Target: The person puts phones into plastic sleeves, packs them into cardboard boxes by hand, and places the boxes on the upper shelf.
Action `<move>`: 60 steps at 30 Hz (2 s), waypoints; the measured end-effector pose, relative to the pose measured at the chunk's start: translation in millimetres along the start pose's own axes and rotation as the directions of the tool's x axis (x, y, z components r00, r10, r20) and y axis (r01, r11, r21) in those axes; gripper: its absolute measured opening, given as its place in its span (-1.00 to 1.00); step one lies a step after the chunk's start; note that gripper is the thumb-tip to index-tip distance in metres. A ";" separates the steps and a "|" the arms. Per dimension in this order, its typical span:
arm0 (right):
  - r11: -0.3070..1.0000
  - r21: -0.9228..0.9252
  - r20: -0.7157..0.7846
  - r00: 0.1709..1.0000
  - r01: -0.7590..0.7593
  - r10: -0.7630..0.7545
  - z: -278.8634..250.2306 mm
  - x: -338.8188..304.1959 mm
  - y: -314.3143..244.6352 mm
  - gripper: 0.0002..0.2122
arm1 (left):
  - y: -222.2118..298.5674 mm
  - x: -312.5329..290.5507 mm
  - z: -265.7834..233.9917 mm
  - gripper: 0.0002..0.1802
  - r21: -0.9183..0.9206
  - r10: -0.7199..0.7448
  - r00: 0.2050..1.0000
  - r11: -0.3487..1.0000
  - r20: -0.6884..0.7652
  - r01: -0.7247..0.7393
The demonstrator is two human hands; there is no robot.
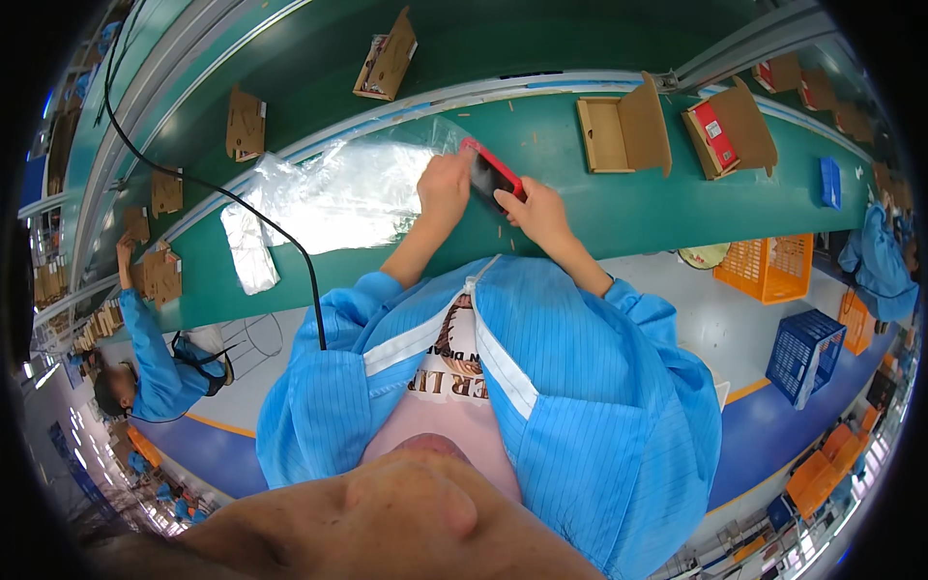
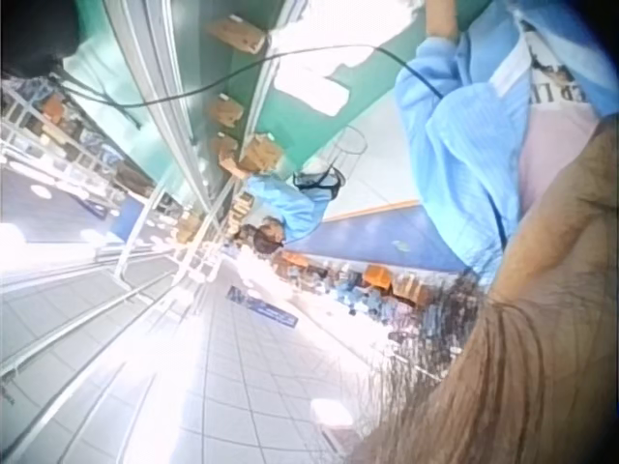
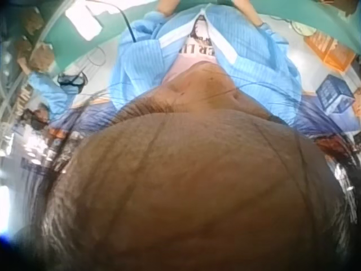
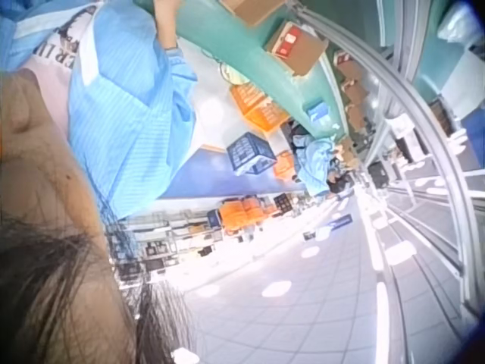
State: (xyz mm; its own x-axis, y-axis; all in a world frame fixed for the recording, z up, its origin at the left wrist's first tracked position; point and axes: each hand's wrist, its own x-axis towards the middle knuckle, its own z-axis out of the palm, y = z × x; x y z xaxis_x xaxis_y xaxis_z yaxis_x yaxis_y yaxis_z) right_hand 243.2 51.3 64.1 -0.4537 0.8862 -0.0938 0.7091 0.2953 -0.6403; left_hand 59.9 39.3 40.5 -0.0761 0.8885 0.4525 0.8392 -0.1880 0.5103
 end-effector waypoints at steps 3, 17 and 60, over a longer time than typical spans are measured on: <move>0.360 0.753 0.463 0.832 -0.552 0.307 -12.0 6.1 -12.7 -0.67 | 19.4 -1.1 -7.9 -0.78 -0.089 0.134 0.991 0.987 -0.011 -0.134; -0.209 0.894 0.440 0.865 -0.396 0.240 21.9 -2.9 21.0 -0.72 | 74.6 10.6 -48.4 -0.81 -0.444 0.267 0.961 0.871 0.067 -0.211; 0.967 0.226 -0.382 0.902 -0.122 0.203 12.8 1.3 64.5 -0.78 | 42.9 33.2 79.0 -0.47 -0.110 -0.379 0.903 0.907 0.204 0.406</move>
State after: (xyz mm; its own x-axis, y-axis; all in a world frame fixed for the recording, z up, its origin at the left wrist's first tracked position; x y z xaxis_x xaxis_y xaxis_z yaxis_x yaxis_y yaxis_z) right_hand 281.4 67.0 12.9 -0.0594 0.9953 0.0768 0.6188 0.0971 -0.7795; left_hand 135.9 93.9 19.7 -0.2768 0.9587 0.0656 0.6712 0.1440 0.7272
